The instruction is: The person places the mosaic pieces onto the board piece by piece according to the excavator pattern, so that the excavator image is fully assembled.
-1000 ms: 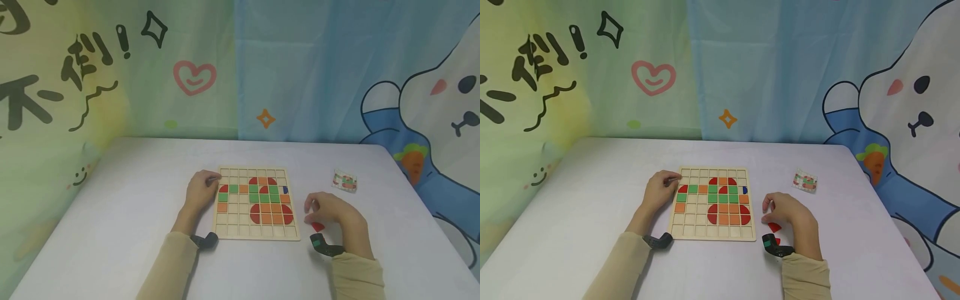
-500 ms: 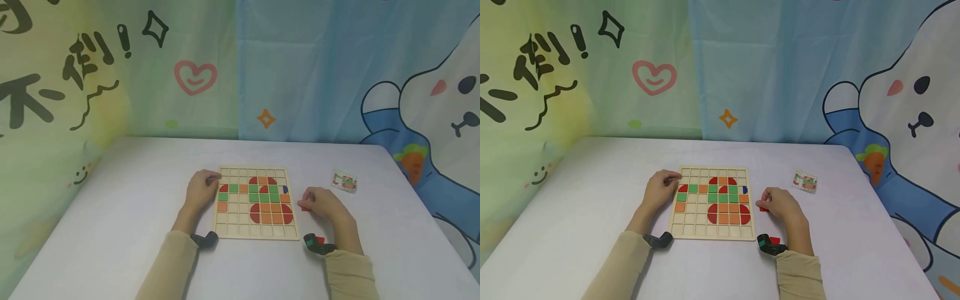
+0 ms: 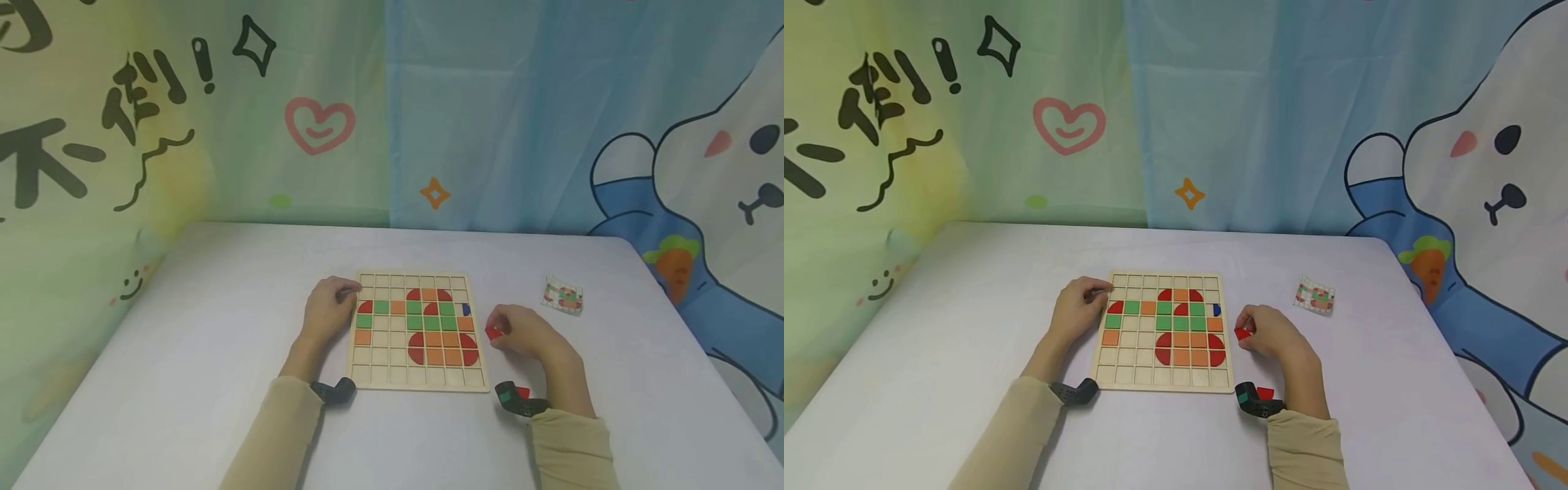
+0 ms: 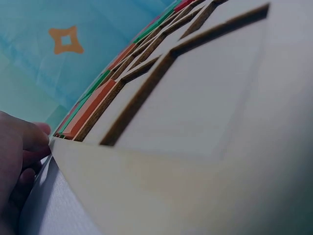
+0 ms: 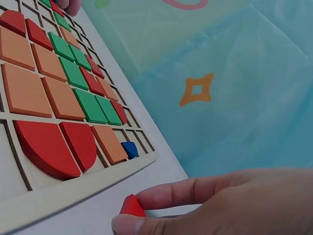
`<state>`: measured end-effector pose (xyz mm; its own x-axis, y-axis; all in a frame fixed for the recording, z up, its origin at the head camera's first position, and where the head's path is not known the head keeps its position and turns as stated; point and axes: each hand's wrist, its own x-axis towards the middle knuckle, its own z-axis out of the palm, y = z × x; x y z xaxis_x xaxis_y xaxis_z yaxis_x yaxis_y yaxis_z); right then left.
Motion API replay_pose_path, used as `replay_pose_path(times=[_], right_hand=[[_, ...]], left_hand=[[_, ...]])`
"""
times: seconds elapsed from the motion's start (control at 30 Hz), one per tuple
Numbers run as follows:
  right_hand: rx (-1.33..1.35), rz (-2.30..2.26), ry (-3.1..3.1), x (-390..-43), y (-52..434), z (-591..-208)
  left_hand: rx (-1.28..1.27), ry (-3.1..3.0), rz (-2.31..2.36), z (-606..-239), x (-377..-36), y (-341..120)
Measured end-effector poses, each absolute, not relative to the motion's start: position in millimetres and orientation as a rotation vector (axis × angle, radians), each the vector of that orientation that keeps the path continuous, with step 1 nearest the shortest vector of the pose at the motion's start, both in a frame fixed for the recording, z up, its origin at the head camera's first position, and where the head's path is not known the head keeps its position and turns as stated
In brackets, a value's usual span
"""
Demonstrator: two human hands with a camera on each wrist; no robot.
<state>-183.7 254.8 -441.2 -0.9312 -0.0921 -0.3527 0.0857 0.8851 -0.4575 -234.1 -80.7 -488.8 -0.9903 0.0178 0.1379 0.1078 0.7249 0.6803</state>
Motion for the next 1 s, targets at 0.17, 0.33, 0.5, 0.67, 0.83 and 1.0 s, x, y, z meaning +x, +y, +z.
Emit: replay_pose_path(times=[0.17,0.33,0.5,0.67,0.83,1.0], right_hand=[[-0.027,-0.67,2.696,-186,255,-444],[-0.06,-0.688,2.71,-187,256,-443],[-0.069,-0.725,2.738,-190,255,-444],[-0.123,-0.804,2.866,-196,248,-444],[-0.132,-0.911,2.933,-201,234,-442],[-0.074,-1.007,2.917,-209,218,-440]], left_hand=[[-0.098,-2.802,-1.117,-489,-234,-80],[-0.099,-2.795,-1.124,-489,-234,-81],[-0.1,-2.796,-1.129,-489,-234,-80],[-0.092,-2.793,-1.132,-489,-235,-81],[-0.092,-2.798,-1.118,-492,-236,-81],[-0.09,-2.795,-1.128,-493,-237,-81]])
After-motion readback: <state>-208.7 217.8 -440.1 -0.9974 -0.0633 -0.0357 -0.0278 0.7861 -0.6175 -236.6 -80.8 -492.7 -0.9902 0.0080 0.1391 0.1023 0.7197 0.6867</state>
